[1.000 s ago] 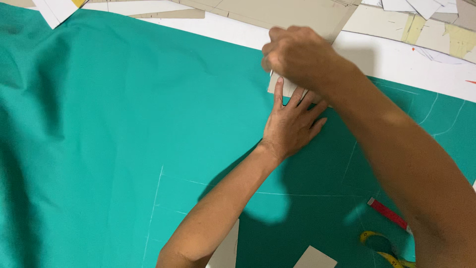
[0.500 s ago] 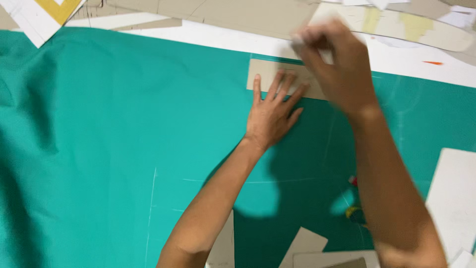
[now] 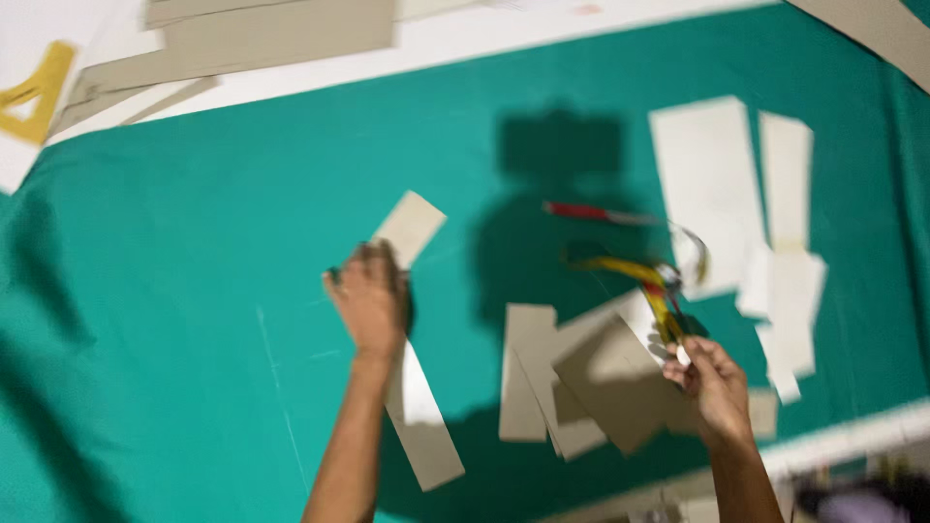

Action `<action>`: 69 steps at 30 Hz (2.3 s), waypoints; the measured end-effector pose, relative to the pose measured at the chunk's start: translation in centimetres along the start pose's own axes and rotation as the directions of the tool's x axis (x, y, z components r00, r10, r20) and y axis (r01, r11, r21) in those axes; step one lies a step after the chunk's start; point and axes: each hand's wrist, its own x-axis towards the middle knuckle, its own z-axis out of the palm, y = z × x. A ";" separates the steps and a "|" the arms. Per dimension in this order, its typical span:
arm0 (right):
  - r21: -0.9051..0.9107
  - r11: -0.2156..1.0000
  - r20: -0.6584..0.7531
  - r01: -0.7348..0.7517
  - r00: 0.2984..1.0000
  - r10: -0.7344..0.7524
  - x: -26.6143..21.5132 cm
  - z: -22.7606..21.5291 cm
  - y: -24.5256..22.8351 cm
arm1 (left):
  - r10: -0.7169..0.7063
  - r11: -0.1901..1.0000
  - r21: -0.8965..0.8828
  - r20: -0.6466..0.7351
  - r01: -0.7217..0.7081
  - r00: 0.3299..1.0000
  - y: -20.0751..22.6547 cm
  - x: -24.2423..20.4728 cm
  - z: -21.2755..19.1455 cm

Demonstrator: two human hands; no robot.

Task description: The person places several paper pattern pieces on a green fabric and uses chalk to trace their outlines. They use a set square and a measuring tape to draw additional lines and marks on the fabric. The person handles multiple pattern pieces, tracing each one individually.

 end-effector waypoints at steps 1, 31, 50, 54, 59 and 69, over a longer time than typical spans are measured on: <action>0.000 1.000 -0.017 -0.002 1.000 0.002 -1.4 -1.9 0.7 | -0.002 0.998 -0.060 -0.021 0.001 1.000 -0.6 -0.4 -0.4; -0.791 0.585 0.150 0.181 0.983 -0.102 -5.8 -9.4 5.9 | 0.264 0.960 -0.138 0.139 -0.245 0.955 9.0 -13.6 -0.4; -0.105 0.993 -0.277 -0.061 0.960 0.030 -2.9 -21.1 3.2 | -0.070 0.976 -0.187 0.203 0.109 0.977 16.1 -21.8 1.7; -0.061 0.997 -0.245 -0.040 0.969 0.024 -3.5 -21.2 3.4 | 0.076 0.996 -0.066 0.264 -0.061 0.961 16.2 -24.8 0.4; 0.373 0.928 -0.057 0.010 0.998 0.012 -2.6 -22.8 3.8 | 0.204 0.966 0.095 0.291 -0.241 0.935 14.4 -26.9 -1.0; -0.194 0.979 0.078 -0.057 0.994 0.073 -3.3 -14.8 2.5 | -0.030 0.712 -0.539 0.616 0.449 0.787 18.1 -25.4 -4.6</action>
